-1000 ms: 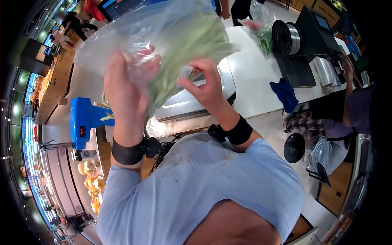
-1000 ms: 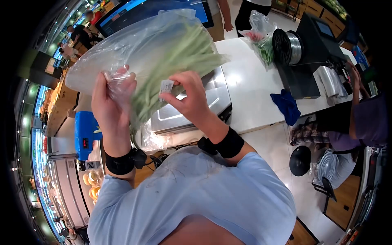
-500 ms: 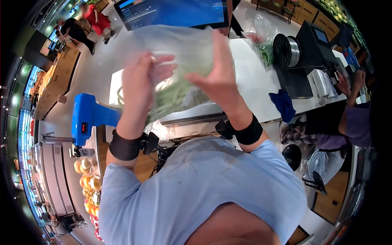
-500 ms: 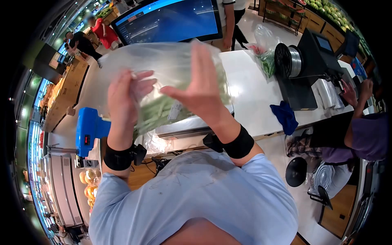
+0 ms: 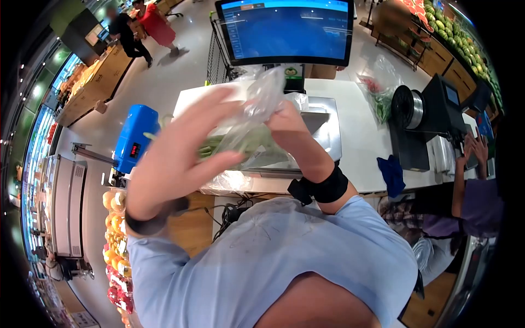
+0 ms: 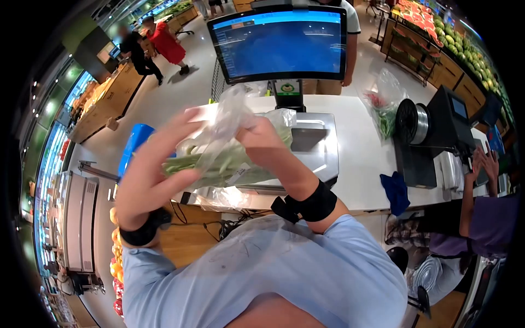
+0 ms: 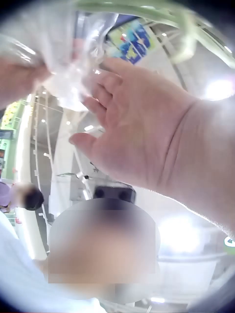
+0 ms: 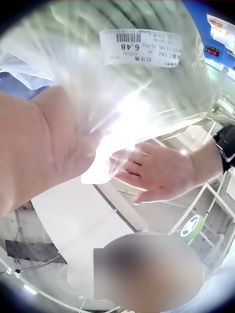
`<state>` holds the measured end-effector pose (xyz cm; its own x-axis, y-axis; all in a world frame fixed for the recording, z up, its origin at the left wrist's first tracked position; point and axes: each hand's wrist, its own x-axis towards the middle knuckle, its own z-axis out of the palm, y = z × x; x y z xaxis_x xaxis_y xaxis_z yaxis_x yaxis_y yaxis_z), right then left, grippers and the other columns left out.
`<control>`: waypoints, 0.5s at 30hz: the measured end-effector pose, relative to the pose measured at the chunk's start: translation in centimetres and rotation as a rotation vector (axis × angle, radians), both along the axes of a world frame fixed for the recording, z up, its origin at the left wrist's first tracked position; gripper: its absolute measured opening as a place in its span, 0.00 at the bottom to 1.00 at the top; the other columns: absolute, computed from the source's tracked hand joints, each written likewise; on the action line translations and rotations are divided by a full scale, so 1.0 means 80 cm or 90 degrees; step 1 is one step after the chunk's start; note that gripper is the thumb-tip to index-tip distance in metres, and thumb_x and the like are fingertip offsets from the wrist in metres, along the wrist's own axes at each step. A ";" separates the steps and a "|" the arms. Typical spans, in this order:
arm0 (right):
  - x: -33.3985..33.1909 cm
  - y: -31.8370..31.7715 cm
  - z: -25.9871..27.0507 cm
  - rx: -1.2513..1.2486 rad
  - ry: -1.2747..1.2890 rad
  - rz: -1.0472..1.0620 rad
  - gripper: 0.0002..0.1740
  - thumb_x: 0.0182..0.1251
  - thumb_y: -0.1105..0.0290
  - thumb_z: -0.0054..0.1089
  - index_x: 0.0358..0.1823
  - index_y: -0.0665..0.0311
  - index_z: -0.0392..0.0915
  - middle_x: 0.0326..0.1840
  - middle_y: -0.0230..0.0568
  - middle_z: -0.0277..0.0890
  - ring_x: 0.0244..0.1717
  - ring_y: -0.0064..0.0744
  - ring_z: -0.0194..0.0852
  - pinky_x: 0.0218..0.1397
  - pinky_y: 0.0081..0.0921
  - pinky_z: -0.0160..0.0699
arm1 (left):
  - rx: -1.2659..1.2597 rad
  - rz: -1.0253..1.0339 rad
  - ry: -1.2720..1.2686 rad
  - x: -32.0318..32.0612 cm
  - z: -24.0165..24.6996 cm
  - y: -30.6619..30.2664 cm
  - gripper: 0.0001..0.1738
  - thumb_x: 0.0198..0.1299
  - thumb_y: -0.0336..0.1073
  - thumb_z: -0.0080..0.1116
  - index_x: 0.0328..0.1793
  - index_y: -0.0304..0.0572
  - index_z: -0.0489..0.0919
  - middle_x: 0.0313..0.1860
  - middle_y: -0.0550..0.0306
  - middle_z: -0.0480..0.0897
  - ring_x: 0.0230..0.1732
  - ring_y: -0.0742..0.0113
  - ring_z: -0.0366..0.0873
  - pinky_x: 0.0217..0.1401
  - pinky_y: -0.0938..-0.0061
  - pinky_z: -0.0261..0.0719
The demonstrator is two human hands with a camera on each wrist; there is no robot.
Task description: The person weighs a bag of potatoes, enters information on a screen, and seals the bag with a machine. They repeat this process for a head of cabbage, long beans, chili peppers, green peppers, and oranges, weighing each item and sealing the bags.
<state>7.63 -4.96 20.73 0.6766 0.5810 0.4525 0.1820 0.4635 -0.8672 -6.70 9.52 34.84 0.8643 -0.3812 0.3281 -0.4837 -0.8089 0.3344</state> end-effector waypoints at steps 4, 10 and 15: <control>0.012 0.017 0.019 0.148 0.149 0.139 0.06 0.69 0.75 0.51 0.44 0.67 0.75 0.41 0.40 0.79 0.46 0.34 0.81 0.64 0.39 0.70 | -0.318 0.214 -0.133 -0.051 0.017 0.106 0.19 0.66 0.38 0.47 0.57 0.34 0.77 0.55 0.49 0.80 0.58 0.59 0.76 0.62 0.66 0.71; 0.038 0.085 0.025 0.174 0.171 0.454 0.09 0.72 0.69 0.43 0.38 0.65 0.72 0.27 0.35 0.70 0.29 0.30 0.75 0.57 0.32 0.75 | 0.364 0.191 -0.338 0.015 -0.084 0.154 0.23 0.57 0.32 0.52 0.62 0.42 0.75 0.62 0.50 0.75 0.64 0.52 0.69 0.68 0.57 0.65; -0.007 0.095 0.052 -0.133 0.061 0.323 0.13 0.73 0.64 0.42 0.43 0.65 0.72 0.32 0.35 0.73 0.33 0.26 0.74 0.48 0.22 0.74 | 0.598 -0.043 -0.427 0.013 -0.049 0.070 0.32 0.55 0.41 0.54 0.69 0.50 0.69 0.71 0.58 0.67 0.72 0.60 0.63 0.76 0.50 0.53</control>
<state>7.09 2.65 24.92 0.3216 0.9152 0.2427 -0.1033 0.2887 -0.9518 -5.67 15.13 30.95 0.5923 -0.7572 0.2754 -0.3889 -0.5679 -0.7254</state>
